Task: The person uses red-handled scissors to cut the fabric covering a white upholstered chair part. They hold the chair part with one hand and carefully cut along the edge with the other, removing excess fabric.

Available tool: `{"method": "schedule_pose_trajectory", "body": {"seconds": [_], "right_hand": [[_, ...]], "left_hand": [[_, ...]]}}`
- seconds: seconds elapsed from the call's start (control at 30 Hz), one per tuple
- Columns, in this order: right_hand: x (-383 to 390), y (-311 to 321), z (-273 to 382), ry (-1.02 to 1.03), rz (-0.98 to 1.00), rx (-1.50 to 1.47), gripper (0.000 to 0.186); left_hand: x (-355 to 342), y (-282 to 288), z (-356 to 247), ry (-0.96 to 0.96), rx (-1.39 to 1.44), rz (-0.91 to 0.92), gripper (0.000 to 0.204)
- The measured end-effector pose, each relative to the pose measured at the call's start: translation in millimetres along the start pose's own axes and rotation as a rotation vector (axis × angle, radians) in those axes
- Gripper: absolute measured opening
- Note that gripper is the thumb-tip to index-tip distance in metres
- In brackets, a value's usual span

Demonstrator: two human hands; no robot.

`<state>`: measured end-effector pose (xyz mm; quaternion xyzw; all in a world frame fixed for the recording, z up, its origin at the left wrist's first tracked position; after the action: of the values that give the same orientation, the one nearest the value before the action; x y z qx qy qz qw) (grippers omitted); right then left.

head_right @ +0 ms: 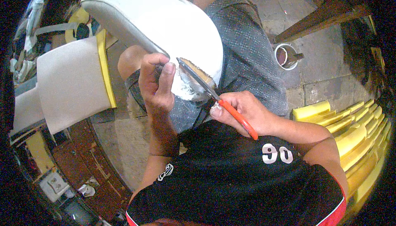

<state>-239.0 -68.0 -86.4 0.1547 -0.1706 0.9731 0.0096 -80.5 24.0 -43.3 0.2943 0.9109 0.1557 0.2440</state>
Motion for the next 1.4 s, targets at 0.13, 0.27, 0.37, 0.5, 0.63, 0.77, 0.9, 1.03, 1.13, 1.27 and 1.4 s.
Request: {"method": "schedule_pose_trajectory", "body": {"seconds": [0.13,0.27,0.37,0.5,0.63,0.77,0.9,1.03,1.13,1.27,1.4], "right_hand": [[-0.7,1.7,0.3,-0.021,-0.017,0.032,0.035],[-1.6,2.2,-1.3,-0.003,-0.051,0.079,0.032],[-2.5,4.2,-3.8,0.004,-0.085,0.137,0.026],[-3.6,6.0,-1.0,-0.016,-0.122,0.213,0.023],[-3.9,5.7,-4.3,-0.009,-0.115,0.186,0.026],[-3.4,4.1,-6.2,-0.031,-0.11,0.127,0.028],[-3.2,3.4,-9.4,-0.117,-0.094,0.121,0.029],[-2.8,3.1,-8.0,-0.068,-0.068,0.123,0.03],[-2.4,2.6,-8.2,-0.053,-0.072,0.08,0.033],[2.7,0.5,-4.2,-0.023,-0.058,0.016,0.035],[12.3,4.0,-19.2,-0.112,0.013,-0.029,0.032]], "left_hand": [[0.5,-1.5,0.2,-0.004,0.009,-0.004,0.009],[-1.0,-2.0,-3.8,-0.003,0.012,-0.004,0.009],[-2.5,-1.4,-8.8,-0.033,-0.022,0.013,0.009],[-2.0,-1.0,-6.9,-0.057,-0.039,0.013,0.009],[-3.3,-1.2,-9.9,-0.117,-0.095,-0.011,0.006],[2.0,-2.0,4.5,0.032,0.002,0.007,0.004],[3.0,-2.6,7.1,-0.004,0.037,-0.019,0.002],[4.0,-4.5,7.9,0.034,0.088,-0.025,0.002],[6.4,-4.5,13.7,0.061,0.113,-0.028,0.002],[6.8,-2.4,16.1,0.012,0.121,-0.104,0.004],[5.9,-3.0,18.5,0.098,0.181,-0.064,0.008]]}}
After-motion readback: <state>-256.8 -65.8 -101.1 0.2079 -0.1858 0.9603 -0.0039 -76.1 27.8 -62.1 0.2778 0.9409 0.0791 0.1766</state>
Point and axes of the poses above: each hand's wrist, its own x-axis away from the middle knuckle, its own y-axis out of the back of the hand, z = x × y, the point moved 8 cm from there along -x, towards the middle knuckle, and after that the axes turned 12 degrees about -x, right-handed, at the moved point
